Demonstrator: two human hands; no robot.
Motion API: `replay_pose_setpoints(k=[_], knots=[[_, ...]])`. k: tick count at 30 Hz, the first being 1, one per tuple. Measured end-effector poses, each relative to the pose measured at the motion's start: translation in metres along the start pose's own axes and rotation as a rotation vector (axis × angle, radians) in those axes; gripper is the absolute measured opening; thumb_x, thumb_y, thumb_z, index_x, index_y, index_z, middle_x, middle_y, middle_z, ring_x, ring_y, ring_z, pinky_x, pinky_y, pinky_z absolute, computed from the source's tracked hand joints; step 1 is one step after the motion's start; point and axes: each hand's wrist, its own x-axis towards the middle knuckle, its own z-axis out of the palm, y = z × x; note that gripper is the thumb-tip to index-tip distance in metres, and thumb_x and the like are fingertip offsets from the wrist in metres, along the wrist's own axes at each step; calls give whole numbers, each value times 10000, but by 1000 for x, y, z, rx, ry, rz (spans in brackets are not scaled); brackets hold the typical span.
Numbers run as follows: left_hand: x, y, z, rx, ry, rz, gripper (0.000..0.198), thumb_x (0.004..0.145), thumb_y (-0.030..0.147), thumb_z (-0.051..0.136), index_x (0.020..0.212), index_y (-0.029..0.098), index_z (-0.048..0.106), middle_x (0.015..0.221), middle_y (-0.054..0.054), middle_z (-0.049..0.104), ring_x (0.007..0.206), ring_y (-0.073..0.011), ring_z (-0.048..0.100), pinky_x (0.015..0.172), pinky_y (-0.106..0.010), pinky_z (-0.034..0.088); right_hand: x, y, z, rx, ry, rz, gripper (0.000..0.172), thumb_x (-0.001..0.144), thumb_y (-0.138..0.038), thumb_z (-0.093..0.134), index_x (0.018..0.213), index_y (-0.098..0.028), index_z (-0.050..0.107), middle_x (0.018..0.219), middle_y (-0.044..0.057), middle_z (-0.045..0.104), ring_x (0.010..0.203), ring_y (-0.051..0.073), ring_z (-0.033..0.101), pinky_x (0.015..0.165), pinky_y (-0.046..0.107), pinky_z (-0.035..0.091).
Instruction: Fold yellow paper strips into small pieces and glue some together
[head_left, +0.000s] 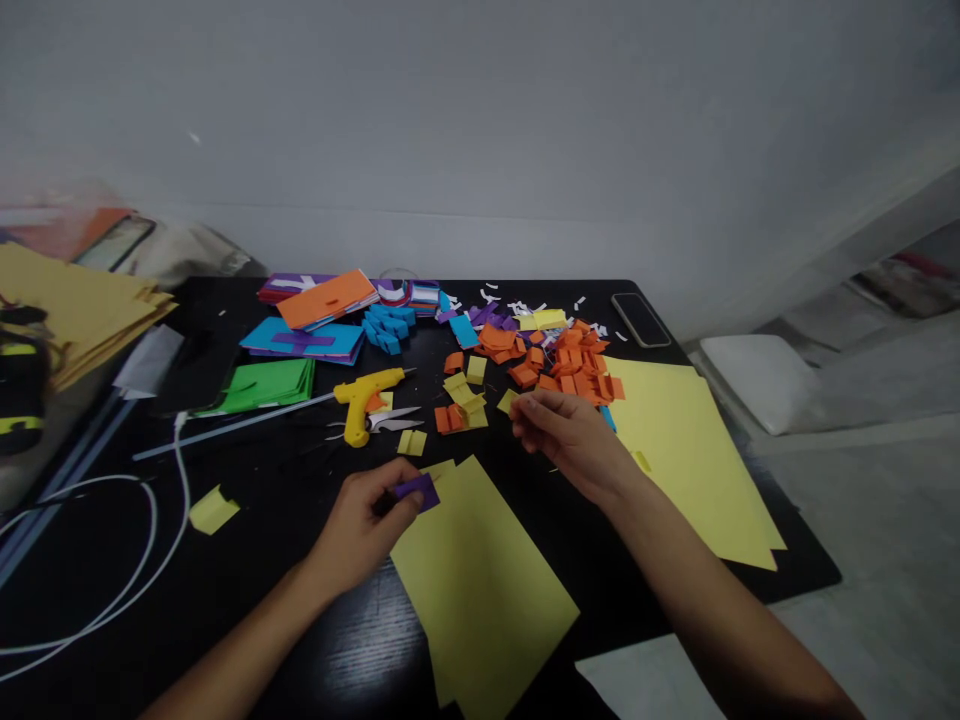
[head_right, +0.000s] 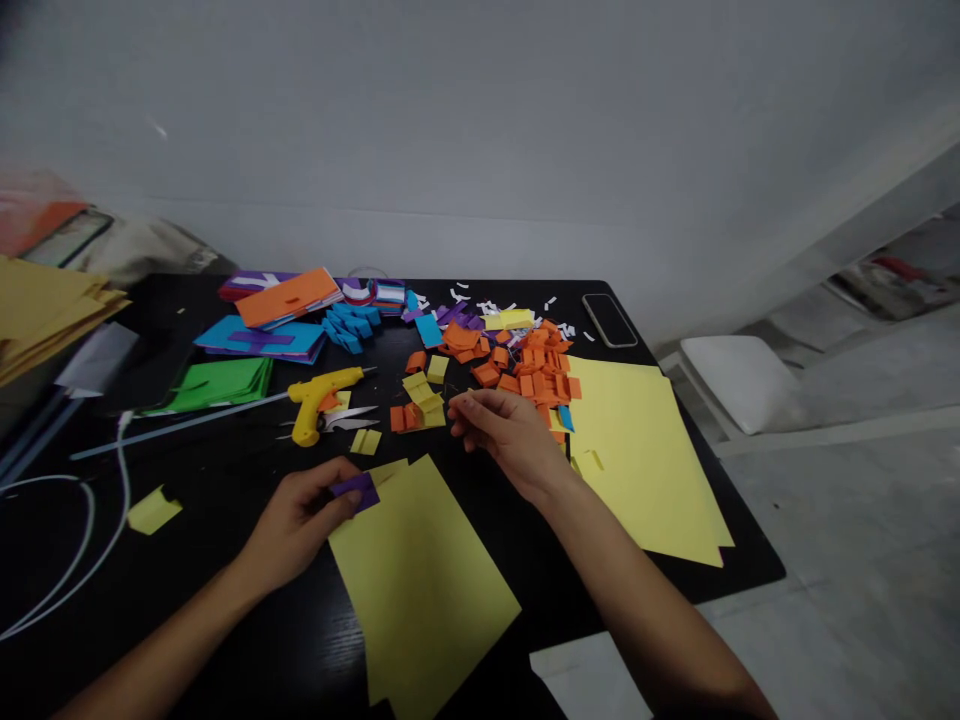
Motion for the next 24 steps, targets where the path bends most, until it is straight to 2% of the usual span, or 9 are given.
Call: replay_pose_setpoints(k=[2,4,6,9,11,13,15,18,24], knots=[[0,2,-1,-15,7,-9,217,879,327,573,756,169,654,634,25,538,583,-125,458,536,-224,339,2,-7,-9,-156,61,-71,348,781,-506,810,849,-169,759,746,39,716,636,144,636,569,255,521],[0,4,-2,-50,6,-22,211,872,329,584,769,164,664,637,26,541,583,-123,458,539,-222,340,5,-19,-25,-409,286,-289,299,814,-463,793,886,-174,762,783,50,720,715,193,669,678,339,573],[0,6,-2,-109,7,-33,201,869,324,593,787,161,676,648,26,554,590,-120,467,547,-220,350,9,-32,-42,-637,662,-679,247,834,-406,778,954,-191,754,1025,99,717,976,283,680,846,461,575],[1,5,-2,-196,12,-49,177,863,307,606,792,162,679,644,32,558,583,-111,470,547,-214,361,10,-39,-51,-1003,859,-947,417,835,-339,790,1224,-213,706,1495,173,470,1415,422,414,1115,648,374],[2,4,-2,-241,14,-58,164,861,298,615,799,163,682,637,35,559,576,-107,471,543,-211,368,7,-30,-38,-1052,738,-969,308,881,-313,740,1177,-230,719,1502,153,478,1429,407,420,1134,650,354],[2,3,-2,-278,17,-60,156,866,293,620,809,163,686,635,36,564,573,-104,475,540,-208,371,0,-12,-13,-990,554,-931,165,909,-288,709,1063,-240,739,1349,128,627,1323,355,550,1108,600,415],[2,2,-2,-312,18,-60,160,879,294,623,808,164,683,632,36,565,570,-100,475,535,-206,364,-6,8,14,-835,235,-762,115,937,-259,675,1030,-237,737,1123,89,746,1111,275,691,1018,489,518],[2,-2,-3,-376,1,-82,176,903,307,627,806,165,667,627,36,570,554,-94,467,523,-205,351,-13,30,45,-508,-105,-377,141,942,-300,672,1026,-209,739,946,60,781,873,201,741,808,342,588],[3,-10,-4,-499,-30,-129,167,896,304,636,806,163,652,619,40,558,522,-83,433,496,-207,315,-7,44,60,-160,-303,-56,246,904,-403,695,973,-169,733,819,36,736,754,163,704,687,288,564]])
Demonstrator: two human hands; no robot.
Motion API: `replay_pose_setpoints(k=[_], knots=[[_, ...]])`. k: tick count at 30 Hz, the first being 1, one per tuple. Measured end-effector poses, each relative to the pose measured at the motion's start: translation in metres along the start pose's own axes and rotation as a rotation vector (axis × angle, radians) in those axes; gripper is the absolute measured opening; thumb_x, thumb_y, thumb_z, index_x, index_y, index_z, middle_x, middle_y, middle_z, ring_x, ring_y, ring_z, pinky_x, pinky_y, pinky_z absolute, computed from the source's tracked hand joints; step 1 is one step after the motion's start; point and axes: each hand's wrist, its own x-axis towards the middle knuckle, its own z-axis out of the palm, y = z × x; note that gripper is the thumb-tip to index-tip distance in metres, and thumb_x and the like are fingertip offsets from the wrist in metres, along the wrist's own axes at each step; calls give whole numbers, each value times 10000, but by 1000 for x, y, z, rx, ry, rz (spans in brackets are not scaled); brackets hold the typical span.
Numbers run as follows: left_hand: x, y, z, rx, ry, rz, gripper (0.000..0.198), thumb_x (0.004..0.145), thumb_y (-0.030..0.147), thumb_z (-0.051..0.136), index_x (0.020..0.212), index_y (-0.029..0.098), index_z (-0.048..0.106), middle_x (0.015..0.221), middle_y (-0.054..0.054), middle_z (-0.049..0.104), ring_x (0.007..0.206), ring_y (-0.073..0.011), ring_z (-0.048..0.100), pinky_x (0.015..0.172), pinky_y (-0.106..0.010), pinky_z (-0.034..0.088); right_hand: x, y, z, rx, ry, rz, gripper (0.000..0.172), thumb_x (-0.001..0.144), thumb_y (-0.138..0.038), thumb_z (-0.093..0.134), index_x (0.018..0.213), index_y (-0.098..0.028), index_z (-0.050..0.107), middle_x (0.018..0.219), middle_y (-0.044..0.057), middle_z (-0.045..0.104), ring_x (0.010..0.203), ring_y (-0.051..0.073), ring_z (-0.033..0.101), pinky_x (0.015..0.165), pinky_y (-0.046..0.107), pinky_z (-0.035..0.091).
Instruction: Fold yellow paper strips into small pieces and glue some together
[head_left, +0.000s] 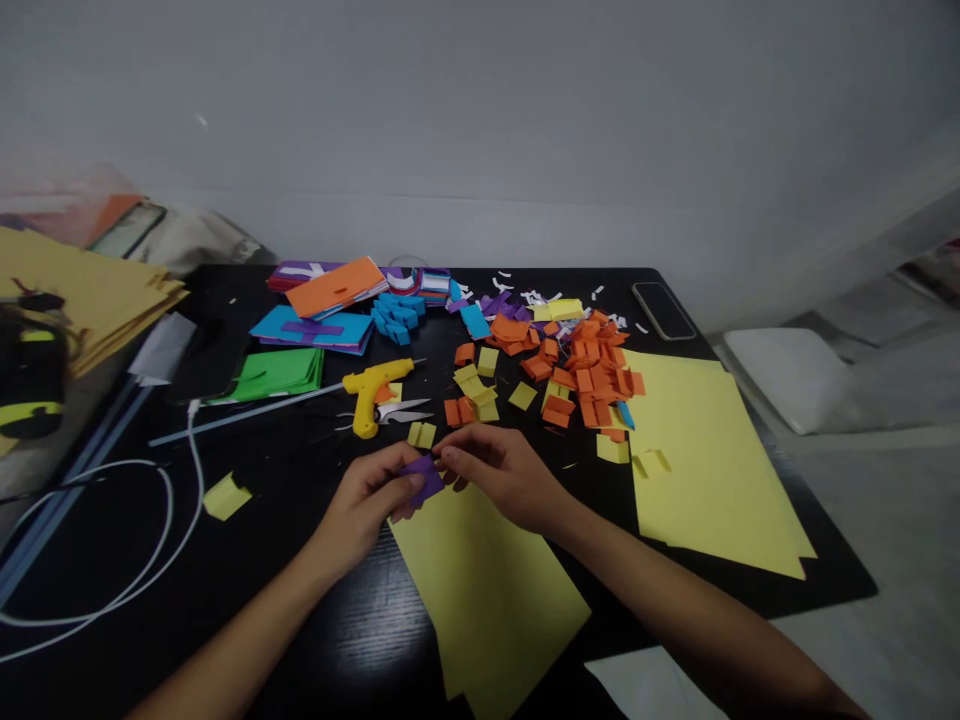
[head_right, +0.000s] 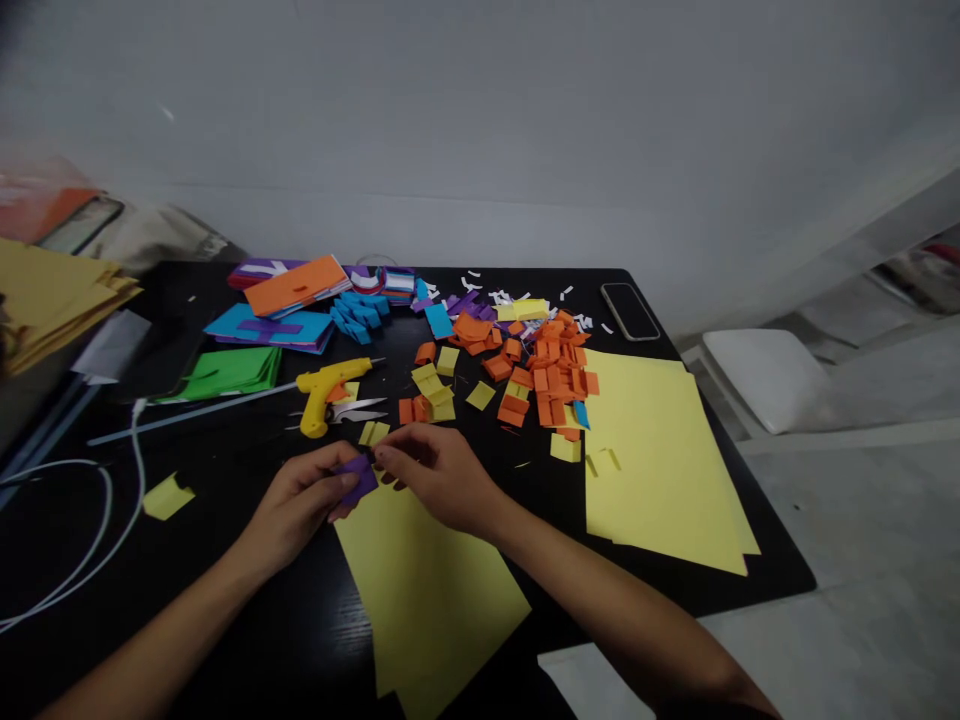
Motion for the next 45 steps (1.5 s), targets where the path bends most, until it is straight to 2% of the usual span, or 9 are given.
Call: replay_pose_setpoints(k=[6,16,24,28,30,33,36,40,45], knots=[[0,5,3,70,-6,5,137,861,255,624,760,166,650,602,47,525,529,-86,415,492,-206,299,7,-2,5,-54,14,-33,161,845,-328,742,896,-176,724,790,7,699,671,129,628,637,260,515],[-1,6,3,81,64,56,129,903,265,642,817,174,675,645,37,560,568,-93,454,525,-215,331,2,0,4,-336,99,-189,93,954,-241,609,880,-200,647,762,-8,647,700,136,603,629,246,443],[-2,1,-1,29,81,91,161,933,303,671,844,171,693,649,22,593,561,-98,471,544,-235,350,7,-4,-45,-363,335,-174,158,983,-347,580,929,-202,610,714,8,663,596,156,617,584,282,502],[-2,3,1,36,84,100,155,925,316,687,868,175,715,654,21,604,549,-93,465,528,-228,349,2,-11,-64,-647,655,-449,72,914,-233,632,864,-207,676,1181,130,683,1112,277,660,926,438,541],[-1,6,3,63,86,101,170,919,324,692,846,173,719,639,22,602,539,-91,458,518,-221,346,-3,-11,-56,-591,561,-443,53,907,-228,654,891,-219,703,1203,120,690,1148,276,654,938,434,543],[0,10,8,132,91,99,174,901,321,705,817,170,723,637,19,624,539,-91,475,515,-210,355,-11,-8,-29,-308,232,-190,129,927,-311,679,998,-210,717,948,63,757,878,205,723,790,339,580],[0,12,12,232,100,108,152,880,317,727,830,174,735,677,13,662,567,-97,518,530,-202,380,-13,-5,-4,-240,81,-73,178,887,-353,738,960,-191,742,881,47,763,804,186,715,700,288,561],[0,5,13,404,106,153,173,894,344,714,850,178,742,710,4,660,618,-117,558,574,-215,420,-10,0,1,-321,126,-153,75,877,-268,746,877,-193,743,840,28,759,781,170,706,675,261,535],[-1,-1,14,571,99,210,190,915,336,684,818,175,711,683,16,580,618,-121,511,564,-224,384,-11,8,-10,-628,29,-383,115,976,-233,627,911,-198,715,875,57,740,823,189,693,739,298,539]])
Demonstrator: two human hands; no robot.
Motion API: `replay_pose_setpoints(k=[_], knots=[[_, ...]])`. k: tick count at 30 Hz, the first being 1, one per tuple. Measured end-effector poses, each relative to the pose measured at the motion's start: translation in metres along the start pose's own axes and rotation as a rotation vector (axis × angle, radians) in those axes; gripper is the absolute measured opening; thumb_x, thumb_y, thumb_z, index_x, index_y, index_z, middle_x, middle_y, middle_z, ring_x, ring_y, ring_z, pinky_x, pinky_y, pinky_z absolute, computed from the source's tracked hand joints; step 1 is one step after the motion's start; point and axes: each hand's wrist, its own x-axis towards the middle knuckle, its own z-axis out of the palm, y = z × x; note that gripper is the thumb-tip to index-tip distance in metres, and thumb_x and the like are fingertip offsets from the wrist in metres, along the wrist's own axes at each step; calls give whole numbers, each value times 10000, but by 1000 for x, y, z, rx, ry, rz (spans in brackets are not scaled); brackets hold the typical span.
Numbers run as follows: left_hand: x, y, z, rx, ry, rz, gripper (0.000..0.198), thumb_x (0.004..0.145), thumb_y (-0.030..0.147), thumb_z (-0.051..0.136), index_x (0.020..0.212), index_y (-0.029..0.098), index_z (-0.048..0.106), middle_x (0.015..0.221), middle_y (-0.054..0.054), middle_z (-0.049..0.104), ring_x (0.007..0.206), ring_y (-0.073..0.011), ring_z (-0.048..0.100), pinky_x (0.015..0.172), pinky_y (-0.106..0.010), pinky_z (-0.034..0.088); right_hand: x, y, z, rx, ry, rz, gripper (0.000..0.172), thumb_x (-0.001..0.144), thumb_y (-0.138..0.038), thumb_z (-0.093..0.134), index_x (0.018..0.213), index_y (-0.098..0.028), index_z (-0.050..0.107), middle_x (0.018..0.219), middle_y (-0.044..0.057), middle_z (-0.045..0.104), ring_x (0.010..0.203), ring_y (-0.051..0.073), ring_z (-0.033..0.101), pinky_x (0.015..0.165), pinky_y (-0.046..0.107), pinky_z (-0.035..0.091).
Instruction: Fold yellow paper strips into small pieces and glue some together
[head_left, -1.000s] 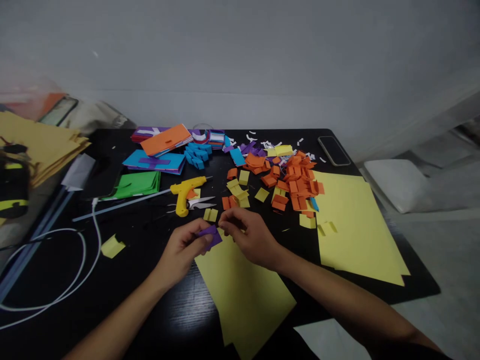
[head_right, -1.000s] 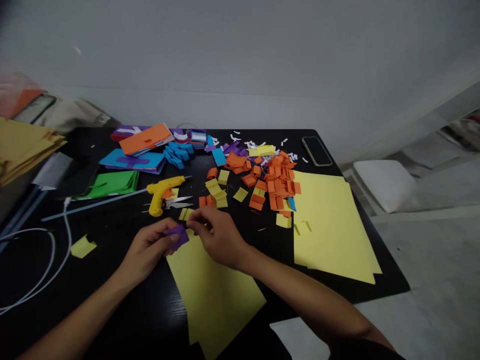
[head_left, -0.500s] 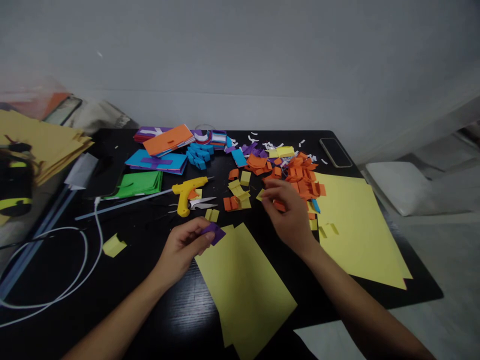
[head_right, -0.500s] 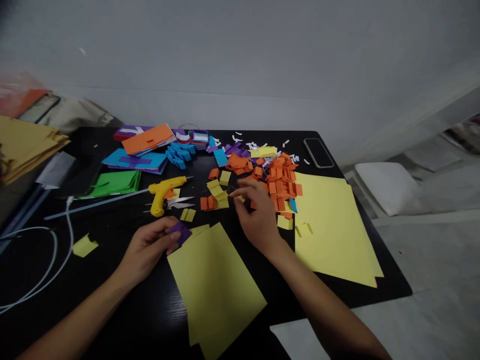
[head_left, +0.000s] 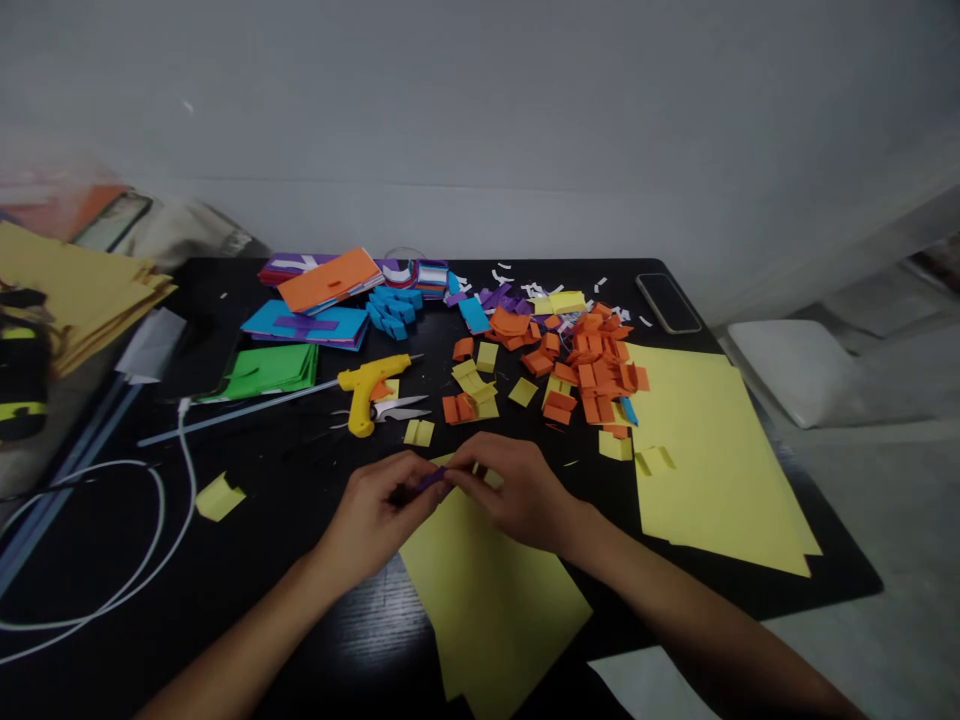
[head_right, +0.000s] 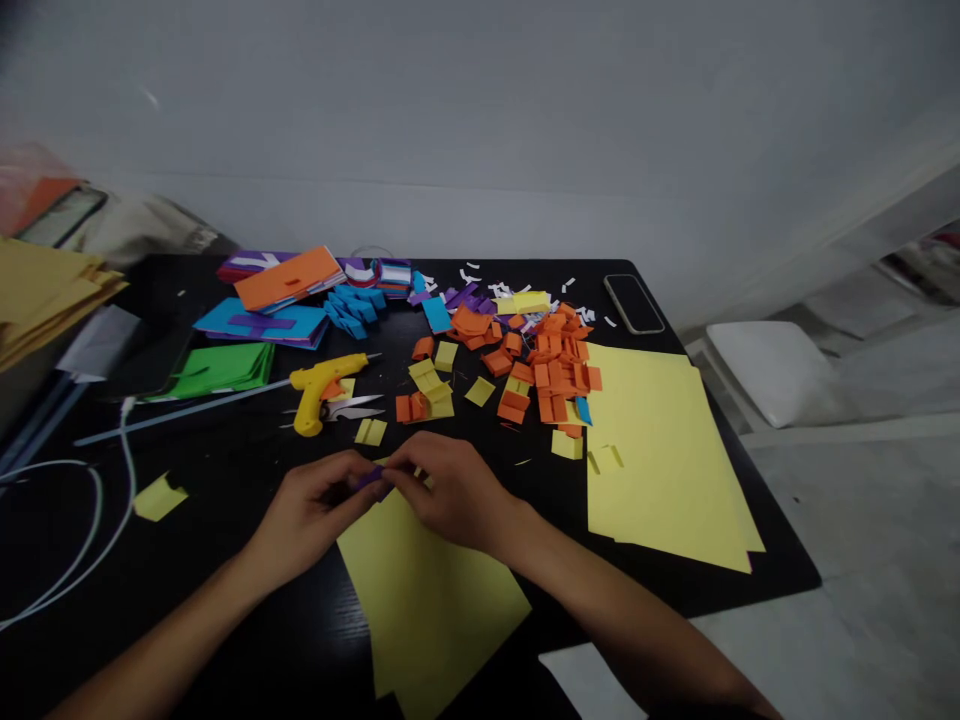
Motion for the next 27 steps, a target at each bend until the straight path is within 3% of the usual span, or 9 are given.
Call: replay_pose_setpoints(k=[3,6,10,14,17,19,21,24,27], knots=[[0,1,1,6,-10,-19,226,925,356,668,787,178,687,681,17,571,615,-122,505,560,-227,382,-3,3,-3,-218,-46,-151,218,1047,-234,487,971,-185,685,938,105,725,898,224,681,794,343,537],[1,3,1,0,-15,-44,237,933,376,664,800,182,696,678,17,578,609,-123,504,551,-227,380,-2,4,-10,-270,-39,-176,223,1059,-227,440,965,-200,641,923,99,695,887,222,657,779,342,526],[4,4,-2,23,37,-4,187,926,335,685,810,192,718,664,22,588,599,-121,518,545,-224,387,2,9,-23,-170,150,-64,184,1046,-231,435,907,-226,557,847,53,620,797,196,601,736,328,488],[4,5,-4,13,101,146,101,944,256,680,891,206,750,805,-18,676,696,-139,603,607,-233,456,3,13,-27,-42,263,138,323,1055,-291,401,742,-235,457,656,-10,498,610,158,492,614,310,410],[3,4,-4,33,114,240,93,939,188,688,966,221,770,884,-37,705,774,-152,656,672,-238,503,3,11,-19,79,192,175,285,1035,-341,517,782,-216,562,694,-3,576,641,152,552,621,295,441],[3,4,-2,47,106,275,108,932,157,691,968,222,769,898,-41,711,806,-159,680,706,-240,522,1,8,-11,174,126,100,150,984,-356,638,955,-213,671,874,35,686,769,170,642,703,301,511],[2,3,-1,55,103,292,88,921,145,698,925,214,752,873,-36,703,784,-155,680,692,-233,521,-1,5,-3,203,72,7,195,925,-385,735,1047,-234,720,1003,60,729,900,199,684,816,336,551],[1,3,0,64,89,281,78,923,165,697,858,206,716,801,-19,667,701,-139,639,628,-225,493,-3,2,4,208,77,-22,151,932,-387,732,924,-241,764,920,59,750,908,209,702,844,351,561],[0,4,1,62,43,253,74,945,190,676,886,212,714,797,-16,660,695,-138,622,624,-230,483,-3,3,3,304,101,72,208,922,-402,740,808,-230,762,824,44,744,808,196,701,757,328,557]])
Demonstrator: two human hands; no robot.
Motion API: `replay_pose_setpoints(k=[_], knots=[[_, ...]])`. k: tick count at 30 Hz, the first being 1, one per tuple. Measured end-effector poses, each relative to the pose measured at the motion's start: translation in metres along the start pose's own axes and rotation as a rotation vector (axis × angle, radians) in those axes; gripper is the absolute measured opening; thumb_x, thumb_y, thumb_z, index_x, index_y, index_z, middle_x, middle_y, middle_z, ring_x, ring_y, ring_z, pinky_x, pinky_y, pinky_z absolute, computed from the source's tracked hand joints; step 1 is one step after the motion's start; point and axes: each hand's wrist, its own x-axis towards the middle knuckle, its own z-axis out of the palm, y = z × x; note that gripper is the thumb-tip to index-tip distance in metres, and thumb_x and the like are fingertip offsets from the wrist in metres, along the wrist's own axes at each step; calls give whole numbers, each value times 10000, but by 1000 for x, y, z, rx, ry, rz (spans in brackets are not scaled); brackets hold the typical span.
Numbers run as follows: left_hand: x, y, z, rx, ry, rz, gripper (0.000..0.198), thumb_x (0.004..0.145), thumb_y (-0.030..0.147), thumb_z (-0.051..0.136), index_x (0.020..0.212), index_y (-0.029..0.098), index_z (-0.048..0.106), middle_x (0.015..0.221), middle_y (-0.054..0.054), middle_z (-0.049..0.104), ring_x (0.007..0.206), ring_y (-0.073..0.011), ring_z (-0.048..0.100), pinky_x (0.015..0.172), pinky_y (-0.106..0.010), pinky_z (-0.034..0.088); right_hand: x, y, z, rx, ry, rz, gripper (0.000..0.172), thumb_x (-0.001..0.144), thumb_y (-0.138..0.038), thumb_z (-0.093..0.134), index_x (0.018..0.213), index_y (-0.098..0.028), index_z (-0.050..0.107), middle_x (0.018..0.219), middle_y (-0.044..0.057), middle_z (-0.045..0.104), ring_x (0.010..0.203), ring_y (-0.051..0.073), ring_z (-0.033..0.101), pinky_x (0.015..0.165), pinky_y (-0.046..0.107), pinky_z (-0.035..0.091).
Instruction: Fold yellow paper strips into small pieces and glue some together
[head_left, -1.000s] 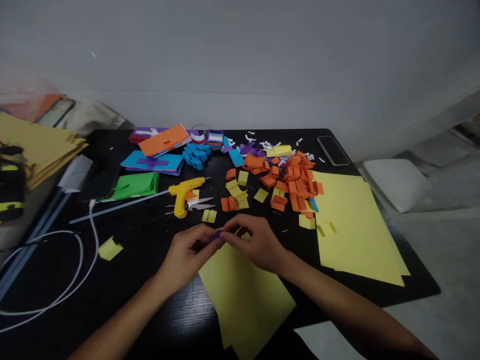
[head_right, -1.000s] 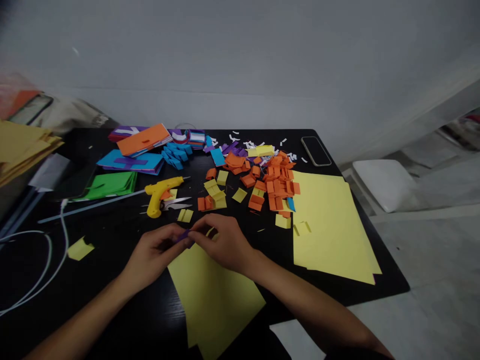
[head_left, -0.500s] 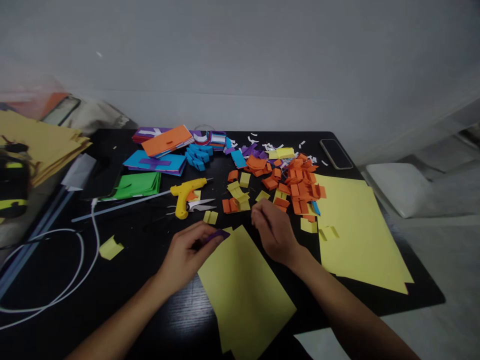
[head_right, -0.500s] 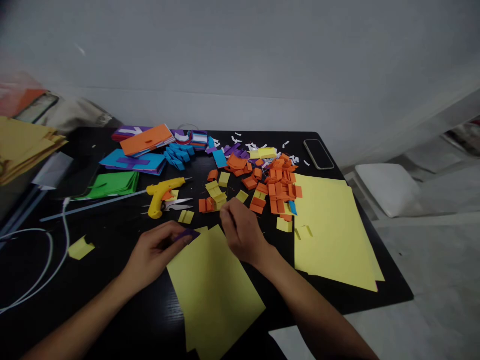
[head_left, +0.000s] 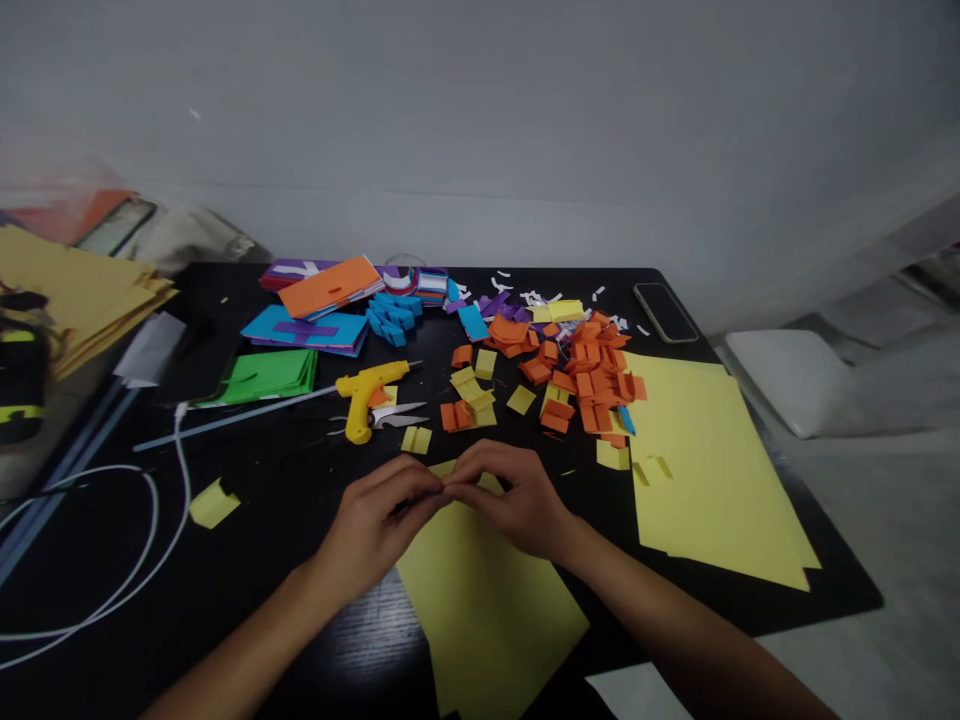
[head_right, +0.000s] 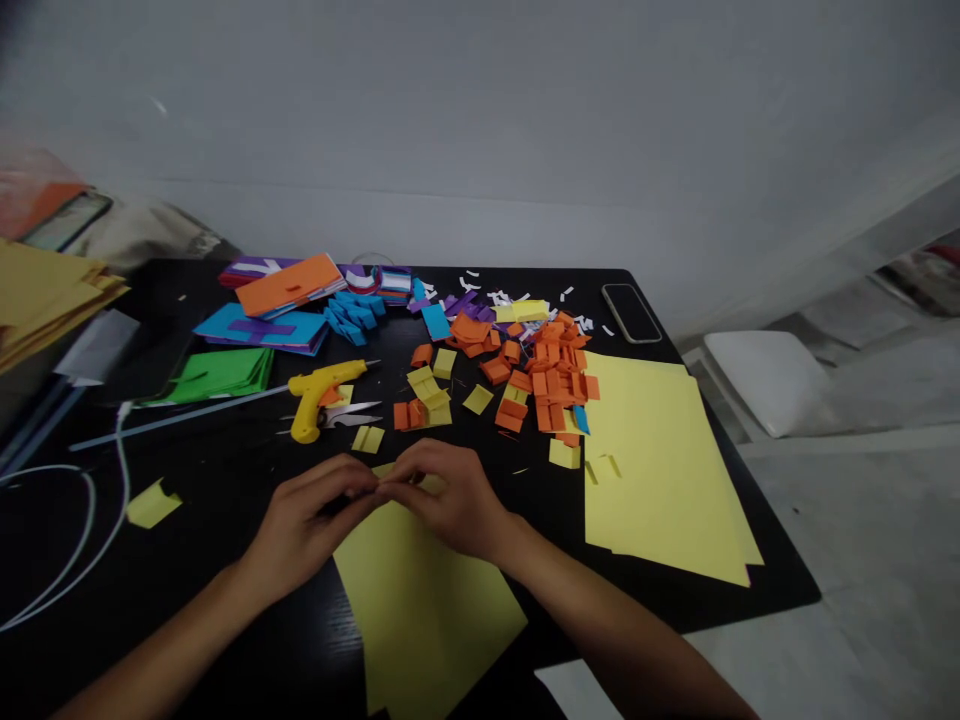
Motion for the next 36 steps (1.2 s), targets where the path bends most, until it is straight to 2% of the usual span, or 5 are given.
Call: replay_pose_setpoints(k=[9,16,22,31,36], knots=[[3,-2,-1,20,77,-130,93,929,279,708,874,204,716,750,0,667,644,-129,582,594,-236,453,15,20,-39,-146,333,178,351,973,-472,618,754,-202,671,702,36,684,635,181,628,627,310,502],[-1,-2,1,11,44,-213,132,932,319,676,874,201,692,707,17,644,639,-129,582,596,-233,454,16,34,-30,-566,201,-81,115,970,-230,603,1034,-202,694,1134,148,692,1116,298,634,1004,476,513],[0,-2,2,28,16,-210,137,940,327,660,891,203,688,722,20,630,647,-125,575,597,-226,452,21,44,-24,-695,106,-108,88,963,-244,638,1025,-183,627,1267,184,642,1261,333,567,1089,528,466],[-2,-7,5,-141,40,-314,148,948,353,652,1011,221,628,774,15,649,669,-142,602,603,-240,493,20,45,-21,-601,149,-120,217,924,-178,650,1134,-204,600,1114,133,691,1085,303,646,965,495,539],[0,-11,1,-262,55,-310,154,1019,324,534,993,210,634,858,-8,632,635,-116,606,579,-231,503,15,35,-20,-238,216,50,325,887,-279,728,1192,-230,626,1128,93,693,1009,235,682,880,394,583]])
